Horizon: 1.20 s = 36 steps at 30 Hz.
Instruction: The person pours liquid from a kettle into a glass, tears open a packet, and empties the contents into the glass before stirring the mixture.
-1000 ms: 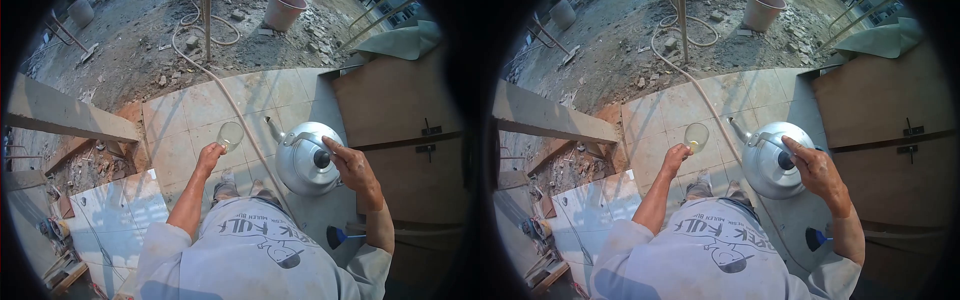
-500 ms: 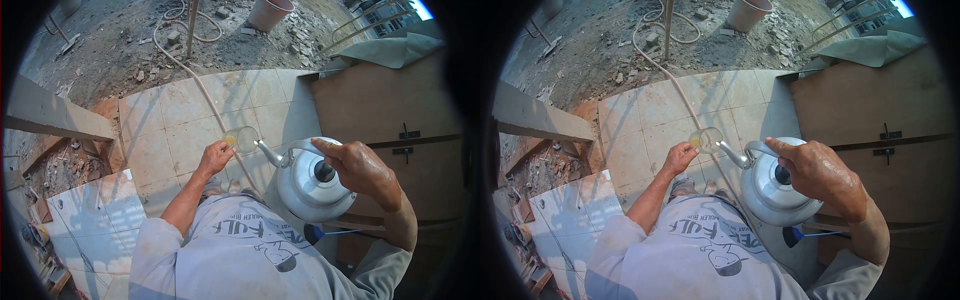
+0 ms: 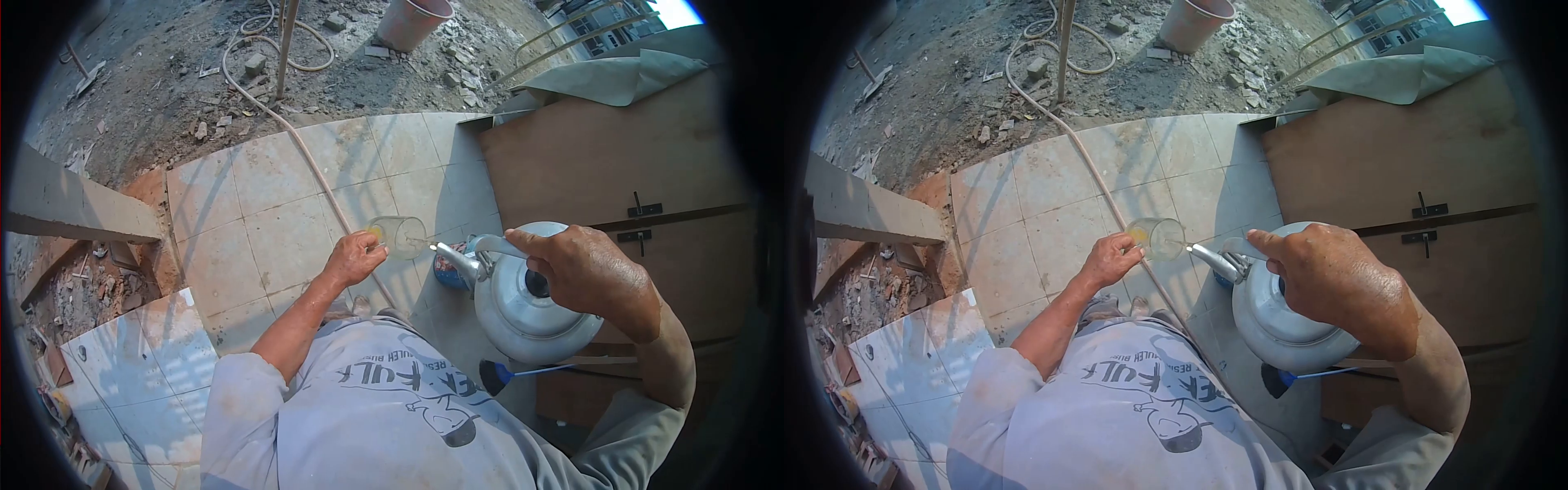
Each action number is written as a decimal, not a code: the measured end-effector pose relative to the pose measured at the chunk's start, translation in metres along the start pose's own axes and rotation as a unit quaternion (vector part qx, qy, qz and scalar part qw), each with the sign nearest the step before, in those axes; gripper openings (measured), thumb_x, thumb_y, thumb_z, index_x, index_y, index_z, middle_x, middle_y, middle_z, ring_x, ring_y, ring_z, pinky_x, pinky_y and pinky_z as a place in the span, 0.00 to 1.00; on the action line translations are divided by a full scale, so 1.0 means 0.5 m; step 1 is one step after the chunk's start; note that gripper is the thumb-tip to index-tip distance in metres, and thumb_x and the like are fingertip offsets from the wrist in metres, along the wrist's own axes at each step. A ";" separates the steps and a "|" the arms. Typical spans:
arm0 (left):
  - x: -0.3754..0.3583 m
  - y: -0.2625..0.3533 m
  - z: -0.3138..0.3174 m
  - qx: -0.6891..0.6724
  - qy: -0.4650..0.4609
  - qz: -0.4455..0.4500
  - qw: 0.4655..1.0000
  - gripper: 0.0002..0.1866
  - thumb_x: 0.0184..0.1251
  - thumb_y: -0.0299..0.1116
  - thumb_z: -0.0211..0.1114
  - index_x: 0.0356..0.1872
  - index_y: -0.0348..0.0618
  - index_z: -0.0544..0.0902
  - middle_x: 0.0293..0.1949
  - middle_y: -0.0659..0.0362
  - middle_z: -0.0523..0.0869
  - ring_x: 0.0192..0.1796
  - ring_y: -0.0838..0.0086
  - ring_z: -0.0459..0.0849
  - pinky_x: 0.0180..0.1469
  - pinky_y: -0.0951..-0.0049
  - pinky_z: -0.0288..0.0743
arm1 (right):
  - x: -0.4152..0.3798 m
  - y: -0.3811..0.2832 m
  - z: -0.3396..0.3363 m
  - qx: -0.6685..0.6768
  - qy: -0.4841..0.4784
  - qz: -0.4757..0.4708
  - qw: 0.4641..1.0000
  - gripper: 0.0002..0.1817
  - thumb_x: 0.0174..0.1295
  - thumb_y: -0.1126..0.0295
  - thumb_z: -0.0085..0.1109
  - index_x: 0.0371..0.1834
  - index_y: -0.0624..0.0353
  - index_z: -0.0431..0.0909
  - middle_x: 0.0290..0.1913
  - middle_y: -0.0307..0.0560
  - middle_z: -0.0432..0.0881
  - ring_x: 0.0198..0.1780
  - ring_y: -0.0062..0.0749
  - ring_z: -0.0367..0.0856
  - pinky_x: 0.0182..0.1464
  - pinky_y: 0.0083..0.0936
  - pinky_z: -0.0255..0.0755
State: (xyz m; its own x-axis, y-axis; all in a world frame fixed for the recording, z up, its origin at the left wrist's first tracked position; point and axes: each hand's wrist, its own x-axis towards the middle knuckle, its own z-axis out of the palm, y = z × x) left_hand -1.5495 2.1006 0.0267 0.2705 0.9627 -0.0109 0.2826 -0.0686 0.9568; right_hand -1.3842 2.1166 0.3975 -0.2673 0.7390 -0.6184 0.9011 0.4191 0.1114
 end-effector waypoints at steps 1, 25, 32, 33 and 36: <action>0.001 0.003 0.006 -0.004 -0.001 0.001 1.000 0.17 0.59 0.42 0.66 0.25 0.35 0.78 0.25 0.50 0.79 0.30 0.60 0.79 0.35 0.63 0.72 | -0.001 -0.002 -0.003 -0.002 -0.002 0.003 1.000 0.21 0.63 0.76 0.57 0.60 0.59 0.76 0.34 0.58 0.85 0.35 0.48 0.86 0.42 0.39 0.78; -0.027 0.022 0.015 -0.029 0.023 -0.009 0.999 0.18 0.57 0.42 0.66 0.24 0.35 0.78 0.23 0.50 0.79 0.29 0.62 0.79 0.34 0.63 0.72 | -0.031 -0.023 -0.040 -0.035 -0.041 0.018 0.998 0.20 0.64 0.74 0.54 0.60 0.56 0.76 0.31 0.57 0.84 0.34 0.48 0.86 0.41 0.41 0.77; -0.047 0.014 0.008 -0.042 0.030 -0.046 0.998 0.18 0.58 0.42 0.65 0.24 0.34 0.77 0.23 0.50 0.78 0.27 0.63 0.77 0.33 0.63 0.71 | -0.030 -0.039 -0.039 -0.026 -0.035 0.003 0.999 0.21 0.62 0.76 0.54 0.60 0.58 0.76 0.29 0.58 0.84 0.32 0.47 0.86 0.39 0.40 0.77; -0.052 0.011 0.004 -0.037 0.029 -0.057 0.997 0.18 0.58 0.42 0.65 0.24 0.34 0.77 0.23 0.50 0.78 0.27 0.63 0.77 0.33 0.64 0.71 | -0.026 -0.043 -0.039 -0.026 -0.040 0.004 0.999 0.20 0.64 0.74 0.54 0.60 0.57 0.76 0.30 0.57 0.84 0.33 0.47 0.86 0.40 0.41 0.77; -0.064 0.008 -0.006 -0.032 0.052 -0.048 0.997 0.18 0.58 0.42 0.64 0.24 0.34 0.77 0.24 0.50 0.78 0.28 0.63 0.78 0.34 0.64 0.71 | -0.018 -0.053 -0.039 -0.035 -0.047 -0.005 0.998 0.20 0.63 0.74 0.54 0.60 0.57 0.76 0.30 0.57 0.84 0.34 0.48 0.85 0.40 0.42 0.77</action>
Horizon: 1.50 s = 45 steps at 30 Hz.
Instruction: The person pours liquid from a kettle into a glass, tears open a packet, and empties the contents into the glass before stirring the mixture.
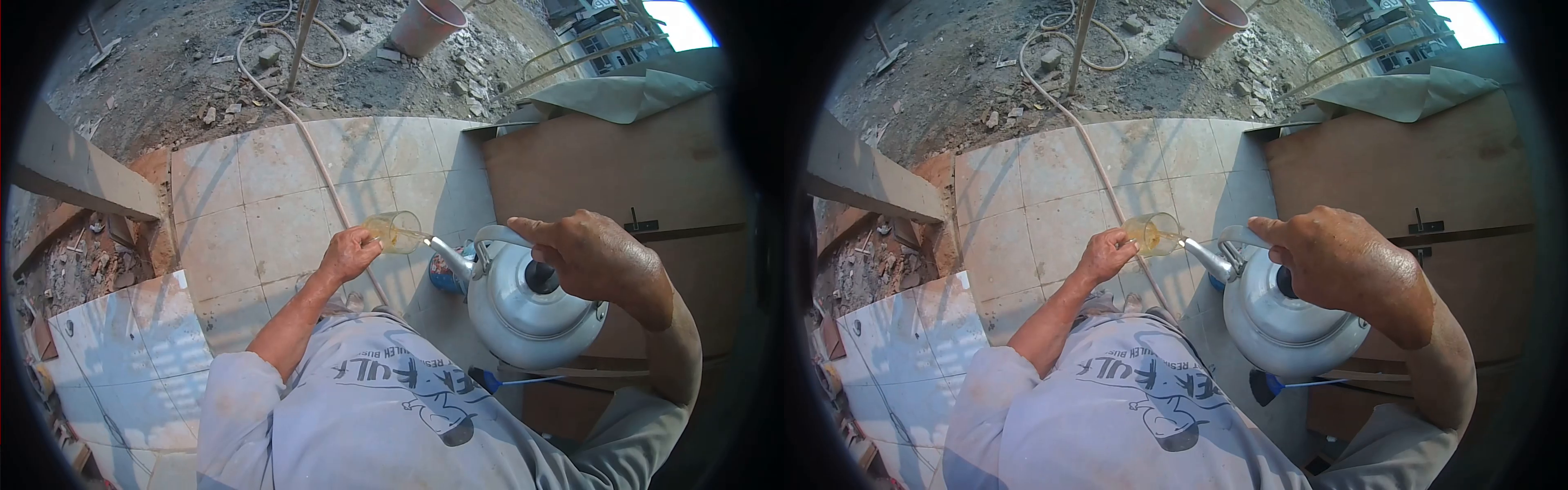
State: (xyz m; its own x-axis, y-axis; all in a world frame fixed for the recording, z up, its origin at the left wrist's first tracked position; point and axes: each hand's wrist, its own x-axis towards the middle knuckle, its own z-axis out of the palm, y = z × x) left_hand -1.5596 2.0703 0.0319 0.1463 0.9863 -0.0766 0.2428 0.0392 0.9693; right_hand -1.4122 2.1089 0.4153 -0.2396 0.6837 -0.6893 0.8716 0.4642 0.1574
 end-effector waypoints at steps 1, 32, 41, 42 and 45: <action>-0.004 -0.001 -0.005 0.000 0.005 -0.002 1.000 0.18 0.58 0.42 0.64 0.24 0.34 0.77 0.24 0.50 0.78 0.28 0.63 0.78 0.34 0.64 0.71 | 0.003 -0.001 0.002 -0.003 0.001 -0.004 1.000 0.20 0.63 0.74 0.54 0.60 0.57 0.76 0.30 0.57 0.84 0.34 0.48 0.85 0.40 0.42 0.77; -0.305 0.056 0.160 -0.147 0.466 -0.085 0.869 0.16 0.61 0.41 0.62 0.23 0.37 0.79 0.20 0.62 0.79 0.26 0.81 0.74 0.30 0.72 0.68 | 0.005 0.156 0.143 0.007 0.139 -0.367 0.920 0.22 0.63 0.73 0.57 0.63 0.49 0.76 0.32 0.58 0.83 0.32 0.49 0.83 0.38 0.38 0.75; -0.654 0.064 0.482 -0.203 0.712 -0.170 0.651 0.16 0.63 0.40 0.61 0.25 0.36 0.81 0.22 0.63 0.81 0.29 0.82 0.77 0.36 0.78 0.70 | 0.136 0.103 0.323 0.003 0.017 -0.452 0.892 0.19 0.64 0.65 0.57 0.56 0.59 0.78 0.25 0.48 0.82 0.27 0.29 0.82 0.33 0.30 0.75; -0.699 0.059 0.526 -0.199 0.741 -0.169 0.619 0.16 0.63 0.40 0.61 0.25 0.36 0.81 0.22 0.63 0.81 0.29 0.82 0.77 0.36 0.78 0.70 | 0.131 0.068 0.356 -0.037 0.007 -0.447 0.894 0.19 0.64 0.63 0.58 0.55 0.60 0.78 0.25 0.49 0.83 0.27 0.28 0.82 0.33 0.29 0.75; -0.838 0.036 0.668 -0.246 0.845 -0.086 0.467 0.14 0.62 0.37 0.59 0.24 0.36 0.80 0.22 0.62 0.79 0.26 0.77 0.76 0.34 0.76 0.69 | 0.210 -0.014 0.499 -0.088 -0.058 -0.459 0.882 0.20 0.62 0.58 0.59 0.49 0.62 0.80 0.29 0.56 0.84 0.33 0.41 0.86 0.38 0.34 0.77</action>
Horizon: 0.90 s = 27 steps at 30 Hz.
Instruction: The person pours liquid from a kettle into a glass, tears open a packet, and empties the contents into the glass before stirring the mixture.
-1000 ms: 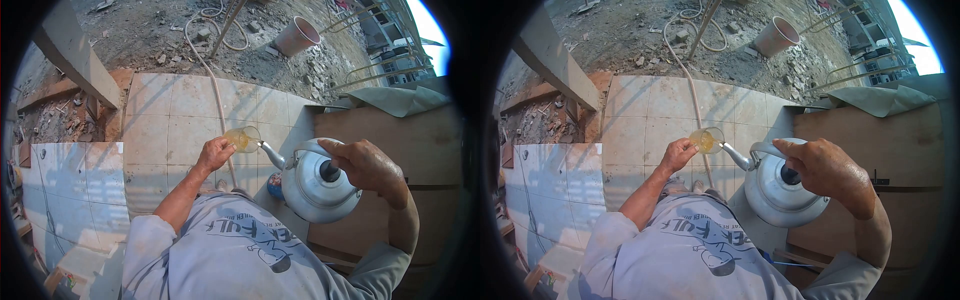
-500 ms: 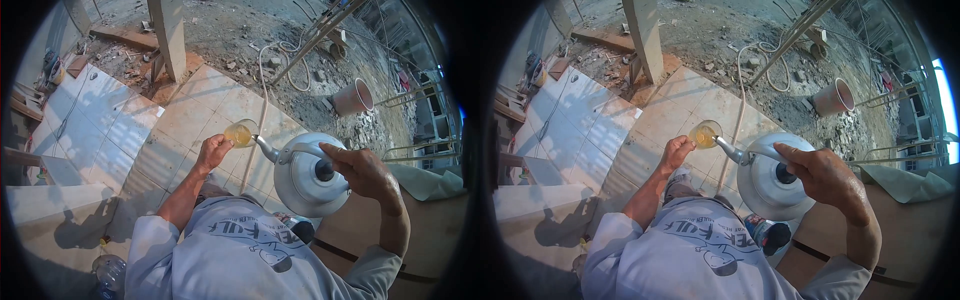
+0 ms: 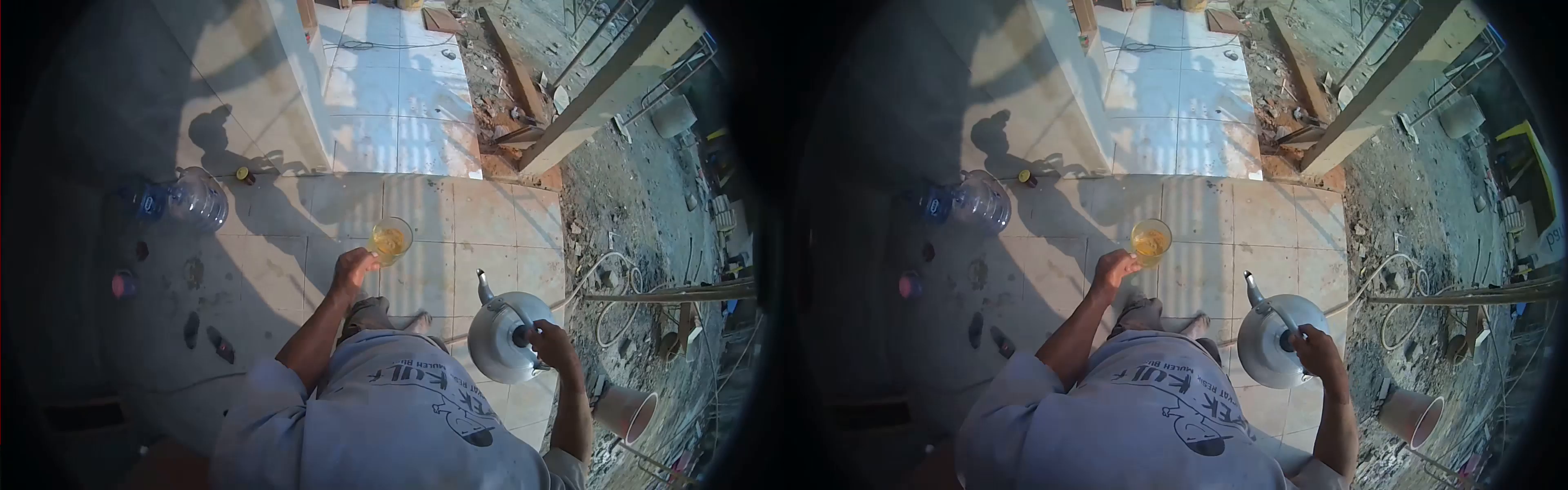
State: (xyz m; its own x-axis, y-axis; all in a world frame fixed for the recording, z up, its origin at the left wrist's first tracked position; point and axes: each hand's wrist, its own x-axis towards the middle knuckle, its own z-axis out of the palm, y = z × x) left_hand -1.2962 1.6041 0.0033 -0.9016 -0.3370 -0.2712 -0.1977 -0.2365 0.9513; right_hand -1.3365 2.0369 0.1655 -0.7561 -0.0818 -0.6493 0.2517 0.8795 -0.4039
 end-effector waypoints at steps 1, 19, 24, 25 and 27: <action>-0.020 0.004 -0.064 -0.008 0.024 0.006 1.000 0.14 0.62 0.37 0.59 0.24 0.36 0.80 0.22 0.62 0.79 0.26 0.77 0.76 0.34 0.76 0.69 | 0.068 0.031 0.057 -0.026 -0.001 -0.059 0.998 0.19 0.61 0.59 0.59 0.47 0.63 0.80 0.33 0.62 0.84 0.37 0.50 0.86 0.41 0.39 0.77; -0.380 0.090 -0.803 -0.071 0.468 -0.071 0.878 0.13 0.61 0.31 0.58 0.18 0.40 0.73 0.21 0.58 0.78 0.28 0.75 0.76 0.36 0.73 0.69 | 0.656 -0.732 0.799 -0.267 -0.229 -0.200 0.914 0.24 0.50 0.54 0.68 0.42 0.61 0.81 0.42 0.57 0.84 0.49 0.48 0.82 0.50 0.35 0.74; -0.410 0.088 -0.885 -0.002 0.541 -0.144 0.828 0.12 0.62 0.34 0.59 0.24 0.36 0.80 0.24 0.56 0.82 0.29 0.75 0.79 0.37 0.73 0.70 | 0.672 -1.059 1.061 -0.402 -0.243 -0.308 0.827 0.20 0.50 0.64 0.58 0.47 0.60 0.79 0.49 0.59 0.83 0.54 0.52 0.81 0.54 0.39 0.75; -0.415 0.075 -0.887 -0.013 0.555 -0.149 0.818 0.12 0.62 0.34 0.58 0.23 0.37 0.80 0.24 0.56 0.82 0.30 0.74 0.79 0.38 0.73 0.71 | 0.682 -1.106 1.123 -0.426 -0.244 -0.315 0.812 0.22 0.50 0.66 0.56 0.50 0.61 0.78 0.51 0.59 0.83 0.56 0.52 0.80 0.56 0.40 0.74; -0.410 0.058 -0.874 -0.055 0.594 -0.163 0.785 0.13 0.63 0.34 0.58 0.21 0.38 0.78 0.24 0.55 0.82 0.31 0.73 0.81 0.39 0.72 0.72 | 0.677 -1.222 1.226 -0.481 -0.267 -0.281 0.787 0.24 0.52 0.68 0.54 0.54 0.62 0.77 0.51 0.63 0.82 0.56 0.54 0.80 0.57 0.42 0.74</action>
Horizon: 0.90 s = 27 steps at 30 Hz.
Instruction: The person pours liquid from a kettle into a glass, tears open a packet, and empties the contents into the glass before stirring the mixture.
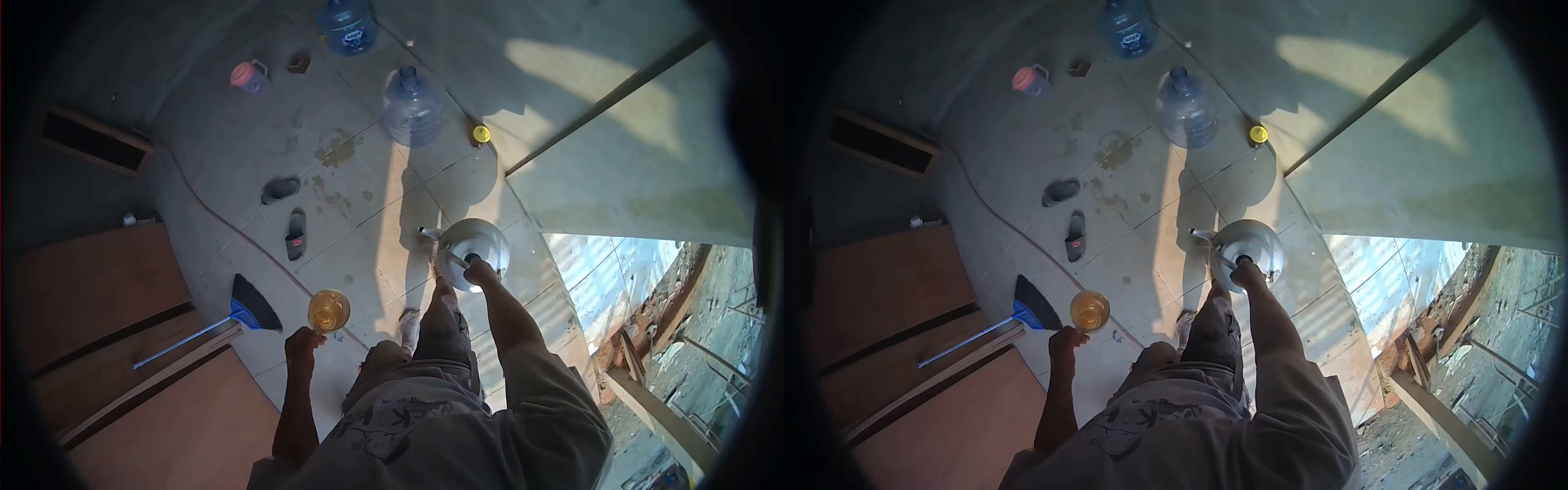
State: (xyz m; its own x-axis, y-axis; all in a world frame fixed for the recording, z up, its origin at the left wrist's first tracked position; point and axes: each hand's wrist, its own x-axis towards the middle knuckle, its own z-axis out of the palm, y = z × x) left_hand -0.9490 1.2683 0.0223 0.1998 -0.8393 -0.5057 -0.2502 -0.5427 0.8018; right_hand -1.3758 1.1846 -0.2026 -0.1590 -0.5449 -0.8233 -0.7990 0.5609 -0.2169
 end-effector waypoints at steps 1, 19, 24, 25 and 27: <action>0.002 -0.008 0.008 -0.020 0.028 -0.024 0.999 0.14 0.63 0.34 0.58 0.20 0.39 0.76 0.24 0.55 0.82 0.31 0.72 0.82 0.40 0.71 0.73 | 0.050 -0.050 -0.025 -0.029 -0.006 -0.023 0.999 0.26 0.52 0.70 0.53 0.57 0.64 0.76 0.54 0.65 0.80 0.58 0.56 0.78 0.61 0.42 0.71; 0.383 0.193 0.193 0.176 -0.038 0.025 0.983 0.03 0.59 0.27 0.63 0.33 0.42 0.82 0.24 0.58 0.81 0.26 0.71 0.81 0.27 0.74 0.75 | 0.668 -0.502 -0.100 -0.135 -0.066 -0.160 0.976 0.29 0.56 0.69 0.50 0.64 0.59 0.67 0.60 0.61 0.75 0.60 0.56 0.75 0.59 0.44 0.72; 0.433 0.196 0.173 0.200 -0.025 0.089 0.975 0.05 0.61 0.27 0.62 0.36 0.41 0.82 0.24 0.58 0.81 0.25 0.72 0.80 0.27 0.74 0.74 | 0.737 -0.516 -0.056 -0.095 -0.070 -0.132 0.984 0.29 0.55 0.68 0.53 0.64 0.58 0.66 0.60 0.57 0.74 0.60 0.53 0.74 0.58 0.43 0.73; 0.441 0.206 0.178 0.171 -0.013 0.066 0.983 0.04 0.62 0.27 0.62 0.35 0.40 0.82 0.24 0.58 0.82 0.26 0.73 0.80 0.28 0.75 0.74 | 0.708 -0.531 -0.078 -0.067 -0.065 -0.102 0.990 0.31 0.55 0.68 0.55 0.66 0.53 0.64 0.62 0.55 0.71 0.62 0.49 0.72 0.58 0.41 0.74; 0.450 0.222 0.185 0.136 -0.001 0.048 0.990 0.04 0.63 0.28 0.62 0.33 0.40 0.83 0.24 0.58 0.82 0.26 0.73 0.80 0.28 0.75 0.74 | 0.624 -0.542 -0.116 -0.119 -0.049 -0.195 0.972 0.43 0.50 0.65 0.65 0.70 0.65 0.56 0.65 0.70 0.64 0.64 0.62 0.67 0.63 0.48 0.68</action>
State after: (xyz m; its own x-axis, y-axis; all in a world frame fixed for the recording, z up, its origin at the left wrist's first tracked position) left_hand -1.0193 1.0162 -0.0319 0.1600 -0.8874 -0.4324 -0.5131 -0.4489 0.7315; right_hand -1.2427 0.8265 -0.3700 0.2297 -0.6185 -0.7515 -0.9006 0.1578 -0.4051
